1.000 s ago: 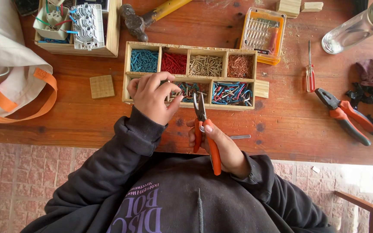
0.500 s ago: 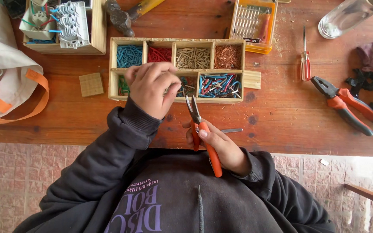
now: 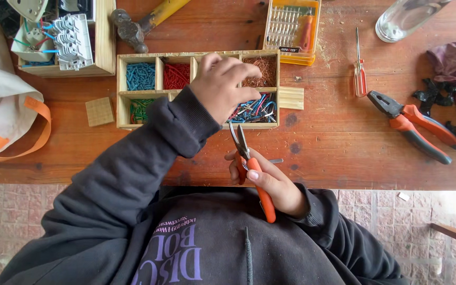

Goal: The person repeatedly strips insulation from small colored wires using orange-handled wire strippers. They pick wires from a compartmented wooden box, strip them, and place the stripped pieces back into the box. The process is continuous and repetitive throughout the clip.

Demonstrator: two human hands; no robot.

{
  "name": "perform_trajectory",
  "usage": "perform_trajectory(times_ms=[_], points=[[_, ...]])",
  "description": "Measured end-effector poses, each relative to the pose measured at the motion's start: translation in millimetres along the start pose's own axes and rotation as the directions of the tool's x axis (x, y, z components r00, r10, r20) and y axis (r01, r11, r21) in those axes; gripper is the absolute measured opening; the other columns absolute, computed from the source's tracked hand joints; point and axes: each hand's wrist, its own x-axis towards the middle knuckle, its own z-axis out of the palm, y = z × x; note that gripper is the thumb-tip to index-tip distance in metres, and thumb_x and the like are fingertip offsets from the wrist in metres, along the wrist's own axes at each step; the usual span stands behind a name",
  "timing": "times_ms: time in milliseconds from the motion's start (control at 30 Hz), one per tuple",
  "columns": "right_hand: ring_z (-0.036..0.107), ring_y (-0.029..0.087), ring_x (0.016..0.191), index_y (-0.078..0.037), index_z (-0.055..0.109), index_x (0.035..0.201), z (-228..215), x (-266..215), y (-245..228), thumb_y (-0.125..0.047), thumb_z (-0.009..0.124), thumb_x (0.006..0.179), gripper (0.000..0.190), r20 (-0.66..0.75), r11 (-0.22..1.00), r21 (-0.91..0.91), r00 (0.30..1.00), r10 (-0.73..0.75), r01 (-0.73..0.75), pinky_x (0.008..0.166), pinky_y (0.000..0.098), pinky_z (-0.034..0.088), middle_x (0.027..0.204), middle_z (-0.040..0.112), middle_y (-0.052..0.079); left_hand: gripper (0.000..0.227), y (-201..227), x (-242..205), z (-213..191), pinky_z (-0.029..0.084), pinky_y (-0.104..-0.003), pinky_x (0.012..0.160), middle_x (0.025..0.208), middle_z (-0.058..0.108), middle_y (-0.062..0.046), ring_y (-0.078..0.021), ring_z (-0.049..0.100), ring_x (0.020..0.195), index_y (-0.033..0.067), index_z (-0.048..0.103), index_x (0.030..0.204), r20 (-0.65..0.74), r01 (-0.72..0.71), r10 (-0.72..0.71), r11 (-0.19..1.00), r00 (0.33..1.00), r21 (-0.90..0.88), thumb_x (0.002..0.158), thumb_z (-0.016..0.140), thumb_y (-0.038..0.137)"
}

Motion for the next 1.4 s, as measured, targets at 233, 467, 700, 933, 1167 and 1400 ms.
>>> perform_trajectory(times_ms=[233,467,700,933,1167,1400], points=[[0.052,0.019,0.101,-0.002,0.051,0.151,-11.6,-5.9,-19.4,-0.054,0.055,0.107,0.068,0.051,0.999,0.028,0.998,0.03,-0.031,0.095,0.0336,0.04,0.108,0.058,0.009,0.017,-18.6,20.7,13.7,0.042,-0.045,0.096,0.131,0.072,0.009,-0.0211,0.067,0.111,0.0397,0.085,0.097,-0.022,-0.222,0.233,0.949,0.972,0.225,0.098,0.082,0.023],[0.053,0.019,0.1,-0.002,0.052,0.15,-17.5,-8.4,-20.9,-0.055,0.056,0.106,0.069,0.053,0.997,0.057,0.998,0.044,-0.047,0.095,0.0343,0.042,0.108,0.058,0.009,0.011,-25.2,24.7,-4.4,0.043,-0.045,0.097,0.128,0.075,0.009,-0.0212,0.071,0.107,0.0338,0.079,0.102,0.145,-0.221,0.195,0.956,0.97,0.191,0.096,0.084,0.026],[0.057,0.021,0.11,-0.003,0.053,0.149,-12.0,-3.1,-4.8,-0.062,0.051,0.107,0.072,0.025,0.981,0.155,0.993,0.111,-0.114,0.103,0.0378,0.042,0.122,0.064,0.011,0.022,-30.9,-17.1,-43.1,0.036,-0.049,0.104,0.096,0.071,0.012,-0.0182,0.068,0.093,0.0262,0.067,0.095,0.125,0.221,-0.19,0.917,0.974,-0.332,0.101,0.087,0.02],[0.055,0.033,0.129,0.004,0.039,0.16,11.5,16.5,23.3,-0.064,0.05,0.107,0.087,0.045,0.979,0.134,0.988,0.146,-0.151,0.122,0.0634,0.026,0.129,0.061,0.023,0.015,-5.7,-83.0,-60.7,0.058,-0.031,0.096,0.096,0.078,0.0,-0.0125,0.075,0.089,0.0121,0.076,0.106,0.125,0.442,-0.61,0.404,0.783,-0.801,0.097,0.088,0.009],[0.066,0.032,0.099,0.013,0.05,0.145,45.6,45.2,27.9,-0.045,0.053,0.11,0.067,-0.058,0.976,0.143,0.983,0.176,-0.166,0.098,0.0519,0.054,0.104,0.064,0.022,0.014,-2.9,-129.4,-55.2,0.059,-0.03,0.092,0.098,0.079,-0.002,-0.0142,0.075,0.089,0.0122,0.075,0.102,0.071,0.428,-0.658,0.4,0.75,-0.81,0.093,0.084,0.007],[0.059,0.024,0.081,0.012,0.051,0.138,69.4,62.1,35.0,-0.043,0.055,0.111,0.062,-0.159,0.957,0.214,0.959,0.234,-0.198,0.077,0.0442,0.057,0.09,0.052,0.012,0.013,-9.7,-146.6,-42.0,0.057,-0.033,0.089,0.082,0.077,0.0,-0.0215,0.076,0.08,0.0157,0.077,0.092,-0.04,0.411,-0.635,0.546,0.772,-0.73,0.088,0.085,0.006]])
